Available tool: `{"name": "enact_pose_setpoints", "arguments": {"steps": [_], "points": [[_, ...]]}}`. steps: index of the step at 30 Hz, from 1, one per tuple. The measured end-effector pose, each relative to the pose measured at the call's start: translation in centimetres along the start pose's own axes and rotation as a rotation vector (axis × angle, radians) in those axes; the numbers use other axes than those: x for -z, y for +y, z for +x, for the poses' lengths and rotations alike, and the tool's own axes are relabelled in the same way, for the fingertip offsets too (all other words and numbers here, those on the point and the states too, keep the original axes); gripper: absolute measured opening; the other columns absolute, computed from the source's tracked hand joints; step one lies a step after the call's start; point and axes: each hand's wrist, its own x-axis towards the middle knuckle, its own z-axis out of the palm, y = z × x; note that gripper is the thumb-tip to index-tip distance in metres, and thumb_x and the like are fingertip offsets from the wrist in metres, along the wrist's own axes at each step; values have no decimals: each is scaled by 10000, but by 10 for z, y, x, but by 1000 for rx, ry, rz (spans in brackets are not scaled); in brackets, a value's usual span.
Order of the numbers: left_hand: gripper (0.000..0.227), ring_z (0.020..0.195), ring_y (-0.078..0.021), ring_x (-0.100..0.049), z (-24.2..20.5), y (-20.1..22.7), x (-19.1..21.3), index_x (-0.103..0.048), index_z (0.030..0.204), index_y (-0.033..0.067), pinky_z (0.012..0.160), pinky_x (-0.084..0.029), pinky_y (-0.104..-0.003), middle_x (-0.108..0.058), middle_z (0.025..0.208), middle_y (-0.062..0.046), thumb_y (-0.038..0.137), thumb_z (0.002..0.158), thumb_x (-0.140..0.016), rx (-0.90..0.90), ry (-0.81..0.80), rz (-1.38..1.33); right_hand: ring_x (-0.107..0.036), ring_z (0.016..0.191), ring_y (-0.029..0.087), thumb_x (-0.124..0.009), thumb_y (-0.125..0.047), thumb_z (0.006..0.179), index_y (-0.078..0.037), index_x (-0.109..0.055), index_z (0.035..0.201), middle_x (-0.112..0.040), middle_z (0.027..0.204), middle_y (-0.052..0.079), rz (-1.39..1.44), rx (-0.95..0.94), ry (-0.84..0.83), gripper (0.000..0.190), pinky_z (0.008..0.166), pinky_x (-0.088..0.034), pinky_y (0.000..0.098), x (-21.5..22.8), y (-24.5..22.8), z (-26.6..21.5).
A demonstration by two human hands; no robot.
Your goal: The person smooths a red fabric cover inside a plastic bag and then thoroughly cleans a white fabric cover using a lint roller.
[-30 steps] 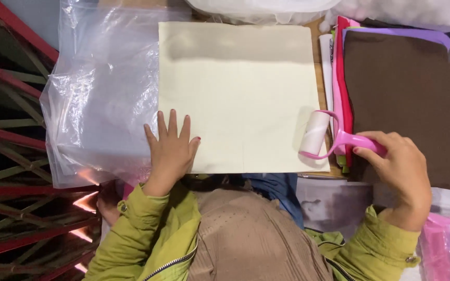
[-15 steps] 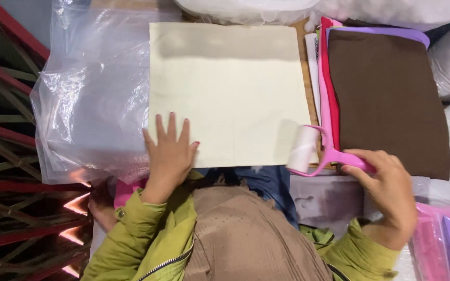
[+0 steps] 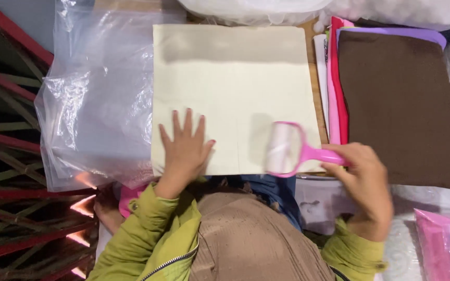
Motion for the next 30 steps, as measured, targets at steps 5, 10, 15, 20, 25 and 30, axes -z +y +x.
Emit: {"name": "enact_pose_setpoints", "arguments": {"steps": [5,10,15,20,25,30], "points": [[725,1562,-460,-41,12,7,2,-283,1617,193,1145,11,-771,-159,1698,-191,594,1015,-335,-60,-116,-46,-686,1066,357,-793,-323,821,-284,-790,1175,-771,1025,115,92,67,-175,357,981,-508,468,-26,-17,26],[796,1512,-489,75,14,-40,0,-142,1624,190,1137,33,-740,-37,1679,-204,660,990,-245,126,9,-11,-615,1074,244,-737,-305,886,-216,-765,1240,-739,1141,26,-52,-163,-83,365,954,-419,355,19,36,22],[779,1523,-410,127,47,5,3,-70,1628,175,1167,42,-688,57,1690,-147,606,1008,-260,-71,-90,-12,-612,919,169,-729,-328,869,-205,-733,1249,-733,1044,4,72,16,-235,399,859,-501,342,-25,-23,72],[803,1527,-449,77,45,-47,38,-38,1624,294,1159,50,-722,38,1700,-93,713,951,-165,215,-251,57,-629,1016,270,-692,-373,907,-285,-745,1283,-739,1125,18,-183,-126,-235,390,880,-434,375,14,19,86],[832,1513,-486,34,71,-43,19,-222,1608,143,1108,-30,-779,-106,1679,-196,667,975,-345,9,21,89,-601,1008,279,-741,-336,921,-253,-747,1301,-719,1090,43,-197,-43,-169,389,906,-434,405,8,-1,113],[723,1535,-408,-123,112,-25,4,-350,1556,175,1144,-89,-744,-281,1644,-135,613,983,-407,-302,100,77,-609,972,236,-692,-478,896,-237,-729,1213,-699,985,19,-40,179,-318,400,748,-458,384,-26,-40,159]]}}
